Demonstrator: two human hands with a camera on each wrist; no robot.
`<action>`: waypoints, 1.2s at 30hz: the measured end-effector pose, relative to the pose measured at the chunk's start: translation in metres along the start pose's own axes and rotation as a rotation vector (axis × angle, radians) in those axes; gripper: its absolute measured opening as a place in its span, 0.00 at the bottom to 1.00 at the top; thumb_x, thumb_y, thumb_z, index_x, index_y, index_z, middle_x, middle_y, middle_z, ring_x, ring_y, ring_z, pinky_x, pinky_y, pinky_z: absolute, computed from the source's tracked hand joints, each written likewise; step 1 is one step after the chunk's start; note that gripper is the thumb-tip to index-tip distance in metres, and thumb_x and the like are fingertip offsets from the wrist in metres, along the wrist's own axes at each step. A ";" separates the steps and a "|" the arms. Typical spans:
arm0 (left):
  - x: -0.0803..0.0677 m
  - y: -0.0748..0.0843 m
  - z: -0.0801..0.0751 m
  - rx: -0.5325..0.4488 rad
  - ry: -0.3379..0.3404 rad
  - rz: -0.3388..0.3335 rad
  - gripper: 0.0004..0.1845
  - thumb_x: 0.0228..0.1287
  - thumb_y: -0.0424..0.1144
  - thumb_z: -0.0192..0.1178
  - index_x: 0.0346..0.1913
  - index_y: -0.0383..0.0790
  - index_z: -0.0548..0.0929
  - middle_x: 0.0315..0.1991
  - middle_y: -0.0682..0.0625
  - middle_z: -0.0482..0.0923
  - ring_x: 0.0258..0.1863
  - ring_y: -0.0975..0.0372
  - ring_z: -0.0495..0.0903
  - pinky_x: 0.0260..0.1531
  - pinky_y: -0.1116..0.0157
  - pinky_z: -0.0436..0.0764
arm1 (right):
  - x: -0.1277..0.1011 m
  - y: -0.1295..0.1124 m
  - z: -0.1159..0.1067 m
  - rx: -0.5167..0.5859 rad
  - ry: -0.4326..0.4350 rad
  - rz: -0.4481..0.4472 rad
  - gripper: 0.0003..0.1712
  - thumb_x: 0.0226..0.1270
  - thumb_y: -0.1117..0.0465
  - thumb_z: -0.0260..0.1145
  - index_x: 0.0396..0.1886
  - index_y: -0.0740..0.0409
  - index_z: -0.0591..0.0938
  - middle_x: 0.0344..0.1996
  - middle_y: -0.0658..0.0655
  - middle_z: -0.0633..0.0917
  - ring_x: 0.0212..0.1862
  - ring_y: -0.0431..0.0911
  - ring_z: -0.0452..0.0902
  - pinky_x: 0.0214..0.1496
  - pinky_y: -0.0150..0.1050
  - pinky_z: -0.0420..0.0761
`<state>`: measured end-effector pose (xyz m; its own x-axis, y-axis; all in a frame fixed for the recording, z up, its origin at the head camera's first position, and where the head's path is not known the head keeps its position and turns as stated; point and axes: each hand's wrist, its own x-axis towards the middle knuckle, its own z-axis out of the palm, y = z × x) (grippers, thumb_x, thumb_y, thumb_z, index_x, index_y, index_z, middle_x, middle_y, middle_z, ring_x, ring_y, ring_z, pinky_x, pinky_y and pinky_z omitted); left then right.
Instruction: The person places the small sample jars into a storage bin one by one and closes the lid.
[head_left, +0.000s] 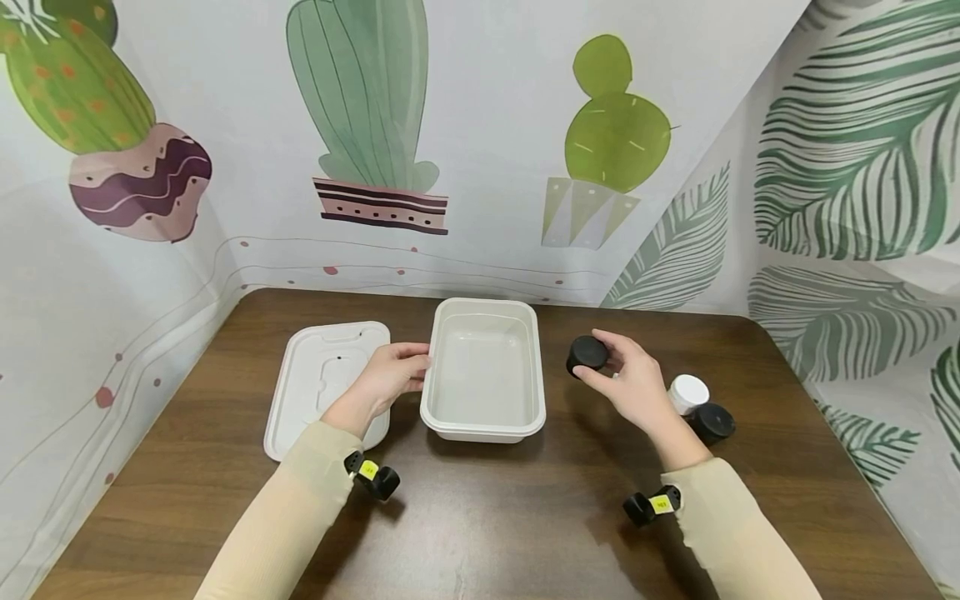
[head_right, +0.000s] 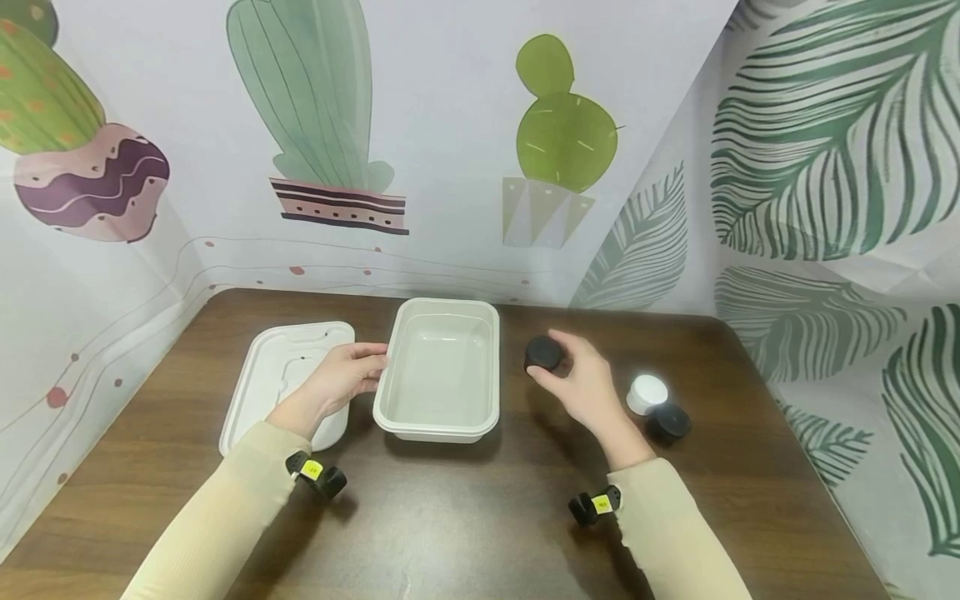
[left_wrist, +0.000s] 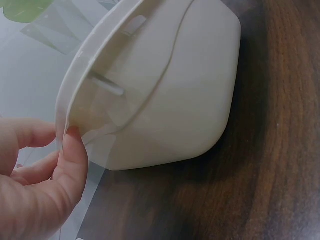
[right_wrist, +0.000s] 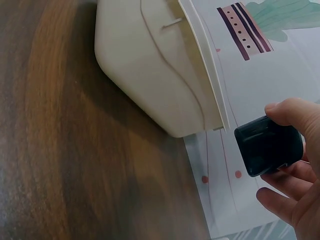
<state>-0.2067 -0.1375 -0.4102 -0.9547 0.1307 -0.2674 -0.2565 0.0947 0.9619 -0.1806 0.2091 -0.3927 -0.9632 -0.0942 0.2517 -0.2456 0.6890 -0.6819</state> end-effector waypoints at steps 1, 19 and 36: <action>0.000 0.000 0.000 -0.001 0.001 0.001 0.22 0.67 0.30 0.51 0.61 0.24 0.69 0.55 0.30 0.72 0.36 0.60 0.81 0.33 0.70 0.81 | 0.001 -0.001 0.001 0.000 -0.001 -0.004 0.37 0.55 0.53 0.72 0.63 0.61 0.72 0.51 0.67 0.80 0.47 0.58 0.81 0.48 0.52 0.80; 0.000 0.001 0.001 -0.011 0.005 -0.004 0.22 0.67 0.30 0.52 0.61 0.24 0.68 0.54 0.32 0.73 0.34 0.62 0.80 0.34 0.69 0.82 | 0.013 -0.014 0.015 0.037 -0.015 -0.032 0.37 0.53 0.55 0.74 0.62 0.60 0.72 0.51 0.65 0.80 0.47 0.56 0.81 0.49 0.50 0.80; -0.001 0.002 0.001 -0.015 0.015 -0.008 0.22 0.66 0.30 0.52 0.61 0.24 0.68 0.52 0.35 0.74 0.34 0.63 0.80 0.33 0.69 0.82 | 0.024 -0.030 0.026 0.070 -0.025 -0.082 0.37 0.53 0.57 0.74 0.62 0.62 0.72 0.51 0.66 0.79 0.47 0.56 0.81 0.50 0.49 0.81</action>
<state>-0.2056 -0.1365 -0.4080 -0.9547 0.1157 -0.2743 -0.2663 0.0804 0.9605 -0.1995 0.1671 -0.3837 -0.9419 -0.1665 0.2917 -0.3295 0.6268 -0.7061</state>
